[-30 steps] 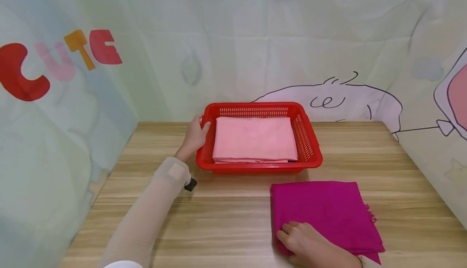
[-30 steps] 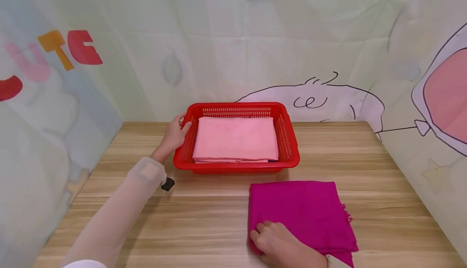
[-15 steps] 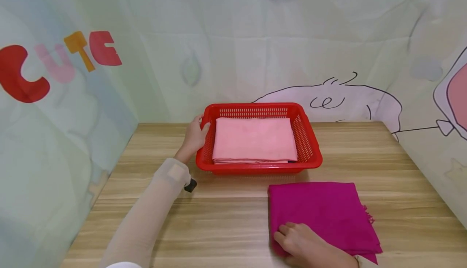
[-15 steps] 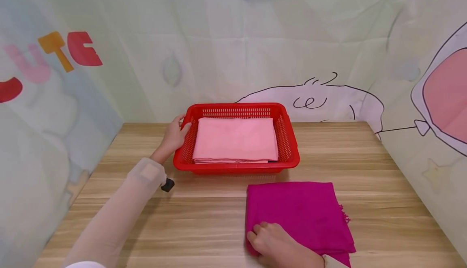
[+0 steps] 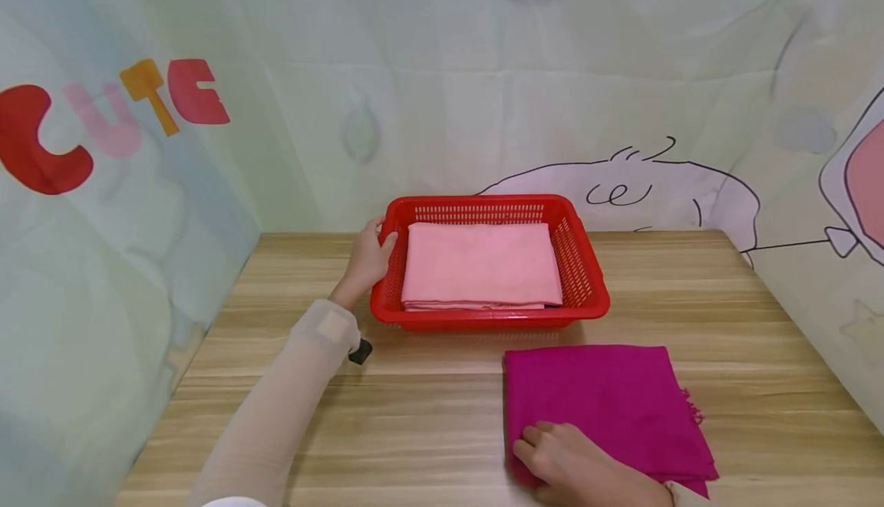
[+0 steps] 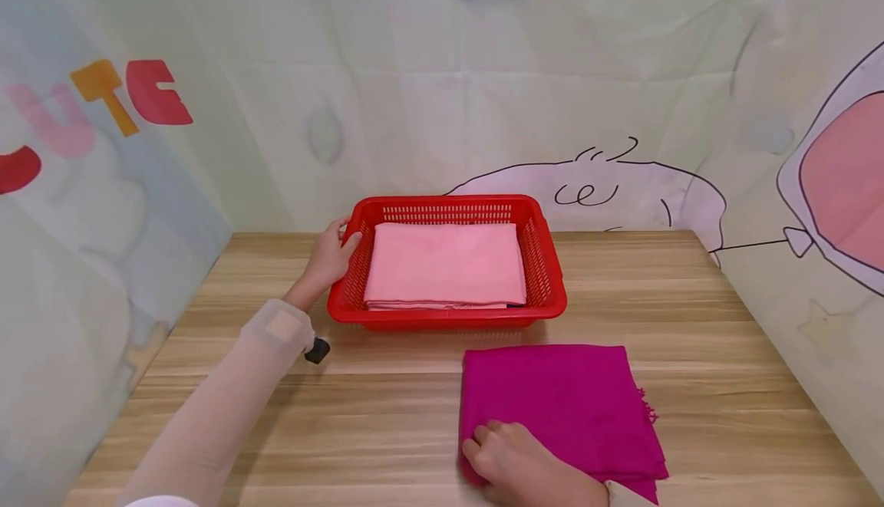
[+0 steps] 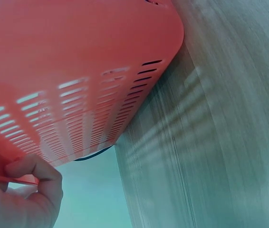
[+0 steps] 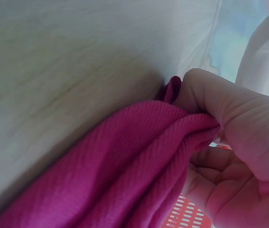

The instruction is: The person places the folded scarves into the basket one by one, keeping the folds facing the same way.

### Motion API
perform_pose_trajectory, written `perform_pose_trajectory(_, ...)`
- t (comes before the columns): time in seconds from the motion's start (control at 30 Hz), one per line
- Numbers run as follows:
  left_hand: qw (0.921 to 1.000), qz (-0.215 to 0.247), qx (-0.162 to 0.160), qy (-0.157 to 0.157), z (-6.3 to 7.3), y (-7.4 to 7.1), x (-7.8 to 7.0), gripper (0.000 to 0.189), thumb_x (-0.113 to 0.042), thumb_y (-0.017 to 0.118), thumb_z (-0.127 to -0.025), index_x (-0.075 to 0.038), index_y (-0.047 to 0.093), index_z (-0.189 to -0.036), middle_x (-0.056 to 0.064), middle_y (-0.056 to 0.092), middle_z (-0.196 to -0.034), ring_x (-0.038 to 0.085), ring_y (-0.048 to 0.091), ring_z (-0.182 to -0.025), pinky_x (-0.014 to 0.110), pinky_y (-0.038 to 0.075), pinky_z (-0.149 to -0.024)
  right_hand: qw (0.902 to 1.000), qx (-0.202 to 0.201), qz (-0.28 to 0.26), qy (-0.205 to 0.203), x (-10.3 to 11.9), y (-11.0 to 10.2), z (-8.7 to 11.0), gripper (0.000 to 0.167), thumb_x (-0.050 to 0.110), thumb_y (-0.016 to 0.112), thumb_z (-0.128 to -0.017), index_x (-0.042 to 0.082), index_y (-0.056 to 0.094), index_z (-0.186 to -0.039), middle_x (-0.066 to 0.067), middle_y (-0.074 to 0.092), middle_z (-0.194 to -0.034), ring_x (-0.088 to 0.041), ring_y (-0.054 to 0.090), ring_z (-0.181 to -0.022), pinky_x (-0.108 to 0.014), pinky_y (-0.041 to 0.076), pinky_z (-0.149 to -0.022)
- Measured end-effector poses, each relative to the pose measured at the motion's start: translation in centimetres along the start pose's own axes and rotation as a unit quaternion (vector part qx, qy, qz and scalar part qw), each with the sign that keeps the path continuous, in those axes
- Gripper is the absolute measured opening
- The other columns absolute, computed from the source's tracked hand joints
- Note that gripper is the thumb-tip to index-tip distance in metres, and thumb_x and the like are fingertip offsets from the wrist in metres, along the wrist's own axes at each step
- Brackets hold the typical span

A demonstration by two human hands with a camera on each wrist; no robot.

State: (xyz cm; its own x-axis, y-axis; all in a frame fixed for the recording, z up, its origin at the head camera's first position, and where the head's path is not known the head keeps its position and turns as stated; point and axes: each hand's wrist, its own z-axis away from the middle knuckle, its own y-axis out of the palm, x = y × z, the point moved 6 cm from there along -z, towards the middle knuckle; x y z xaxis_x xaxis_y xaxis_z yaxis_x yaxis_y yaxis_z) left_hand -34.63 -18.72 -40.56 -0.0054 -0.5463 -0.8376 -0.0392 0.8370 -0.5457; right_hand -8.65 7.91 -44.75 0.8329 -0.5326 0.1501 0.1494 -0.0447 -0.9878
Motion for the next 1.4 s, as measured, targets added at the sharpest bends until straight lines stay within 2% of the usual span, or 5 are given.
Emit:
perform_pose_trajectory(0.23,1.0,-0.001,-0.003,0.002,0.0,0.1,0.1,0.055,-0.02,0.048,-0.107,-0.003,0.026,-0.155,0.025,0.053,-0.133,0.036,0.065,-0.103,0.047,0.059,-0.079,0.9976,-0.047,0.037,-0.036,0.5,-0.3,-0.1,0.024,0.015,0.083,-0.071,0.015,0.062,-0.083,0.008,0.05,-0.069,-0.002,0.044,-0.064,-0.015,0.038,-0.053)
perform_pose_trajectory(0.43,0.9999,-0.004,-0.007,0.009,0.0,-0.1,0.1,0.055,-0.019,0.048,-0.107,-0.001,0.027,-0.154,0.026,0.053,-0.133,0.037,0.065,-0.104,0.047,0.059,-0.08,0.9991,0.025,-0.031,0.011,0.2,0.2,-0.6,0.022,0.016,0.083,-0.077,0.015,0.068,-0.093,0.011,0.055,-0.075,0.002,0.043,-0.067,-0.013,0.041,-0.058)
perform_pose_trajectory(0.6,1.0,0.005,-0.001,0.001,0.1,-0.1,0.1,0.056,-0.02,0.048,-0.107,-0.003,0.026,-0.155,0.025,0.052,-0.134,0.037,0.064,-0.105,0.048,0.059,-0.079,0.9999,0.001,0.002,-0.015,0.7,0.0,-0.7,0.021,0.017,0.083,-0.076,0.015,0.065,-0.088,0.01,0.054,-0.074,0.0,0.044,-0.066,-0.013,0.039,-0.056)
perform_pose_trajectory(0.77,0.9999,0.011,0.003,-0.007,0.1,-0.1,0.2,0.056,-0.02,0.048,-0.107,-0.004,0.026,-0.155,0.024,0.052,-0.135,0.037,0.065,-0.105,0.048,0.059,-0.079,0.9974,0.049,-0.05,0.017,0.6,0.2,-1.1,0.021,0.018,0.082,-0.079,0.016,0.068,-0.095,0.012,0.055,-0.077,0.002,0.043,-0.068,-0.012,0.042,-0.059)
perform_pose_trajectory(1.4,0.9999,0.007,0.002,-0.006,0.0,-0.1,0.2,0.056,-0.021,0.049,-0.107,-0.004,0.026,-0.155,0.024,0.053,-0.133,0.036,0.065,-0.104,0.047,0.059,-0.08,0.9953,0.071,-0.065,0.009,1.4,0.5,-2.2,0.024,0.022,0.082,-0.082,0.016,0.069,-0.102,0.012,0.057,-0.08,0.003,0.044,-0.071,-0.012,0.043,-0.062)
